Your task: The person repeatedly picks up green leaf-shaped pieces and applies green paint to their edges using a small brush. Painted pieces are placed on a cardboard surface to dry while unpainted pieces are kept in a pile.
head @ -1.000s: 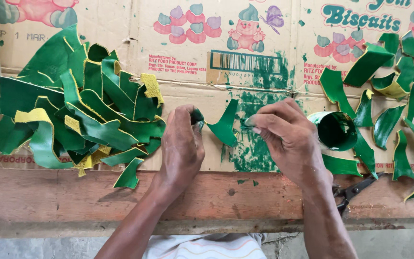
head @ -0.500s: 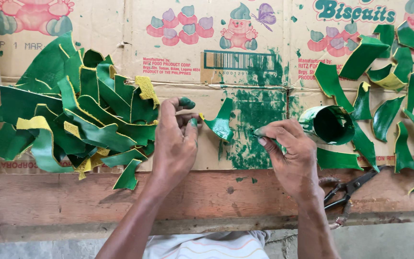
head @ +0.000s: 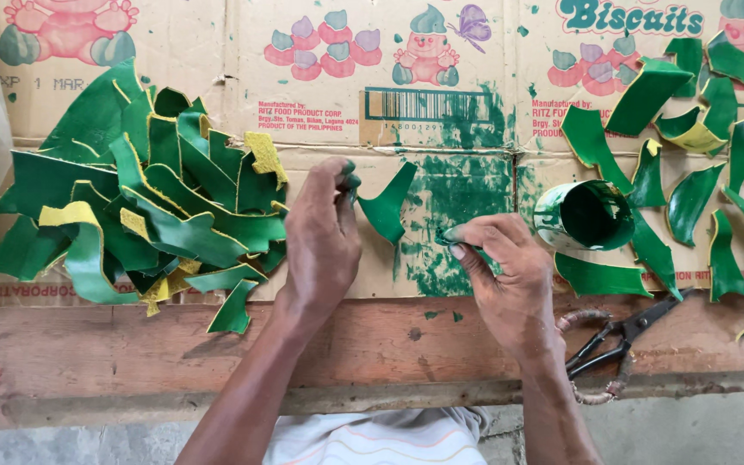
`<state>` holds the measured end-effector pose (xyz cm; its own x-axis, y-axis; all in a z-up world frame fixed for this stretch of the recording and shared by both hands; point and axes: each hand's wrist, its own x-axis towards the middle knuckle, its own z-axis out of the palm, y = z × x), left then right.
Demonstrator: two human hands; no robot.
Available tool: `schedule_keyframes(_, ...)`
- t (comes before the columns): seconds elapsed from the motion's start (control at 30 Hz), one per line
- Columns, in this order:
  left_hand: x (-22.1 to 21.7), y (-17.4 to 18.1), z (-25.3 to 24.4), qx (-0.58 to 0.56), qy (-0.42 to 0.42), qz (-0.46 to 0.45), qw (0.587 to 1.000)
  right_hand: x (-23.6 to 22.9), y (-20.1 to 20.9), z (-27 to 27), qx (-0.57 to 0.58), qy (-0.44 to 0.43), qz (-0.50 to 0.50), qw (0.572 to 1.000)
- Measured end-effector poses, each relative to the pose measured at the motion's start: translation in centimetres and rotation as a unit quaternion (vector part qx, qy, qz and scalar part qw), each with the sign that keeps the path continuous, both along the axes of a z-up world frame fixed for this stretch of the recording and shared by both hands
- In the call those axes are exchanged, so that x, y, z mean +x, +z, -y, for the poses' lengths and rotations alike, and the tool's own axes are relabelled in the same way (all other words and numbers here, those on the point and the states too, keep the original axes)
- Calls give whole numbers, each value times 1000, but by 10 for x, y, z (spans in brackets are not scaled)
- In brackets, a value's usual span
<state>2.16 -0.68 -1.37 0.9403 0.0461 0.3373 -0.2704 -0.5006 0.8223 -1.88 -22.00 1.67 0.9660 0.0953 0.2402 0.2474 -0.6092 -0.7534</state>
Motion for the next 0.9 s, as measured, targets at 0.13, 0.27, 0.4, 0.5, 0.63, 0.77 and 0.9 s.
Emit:
schedule_keyframes(0.13,7,-2,1,5,-2,39,999,-2,-1,-3,37,3,-13,999)
schedule_keyframes(0.27,8,1,3,-51,9,-35,998,-6,-5,-6,76,11,-13,997)
schedule_keyframes(0.4,8,12,2,-179,-27,-107,978,-9,2,-6,89,-9,-17,996)
schedule_keyframes(0.5,18,18,0,-288,-40,-171,941,-5,8,-6,107,-24,-8,994)
schedule_keyframes(0.63,32,20,-7,-318,-50,-205,924,7,1,-9,150,-52,-17,987)
schedule_keyframes(0.77,58,33,-9,-295,-43,-218,929,37,-10,-18,187,-113,-54,974)
schedule_keyframes(0.9,99,49,-13,-263,-36,-242,933,78,-18,-31,221,-119,-62,966)
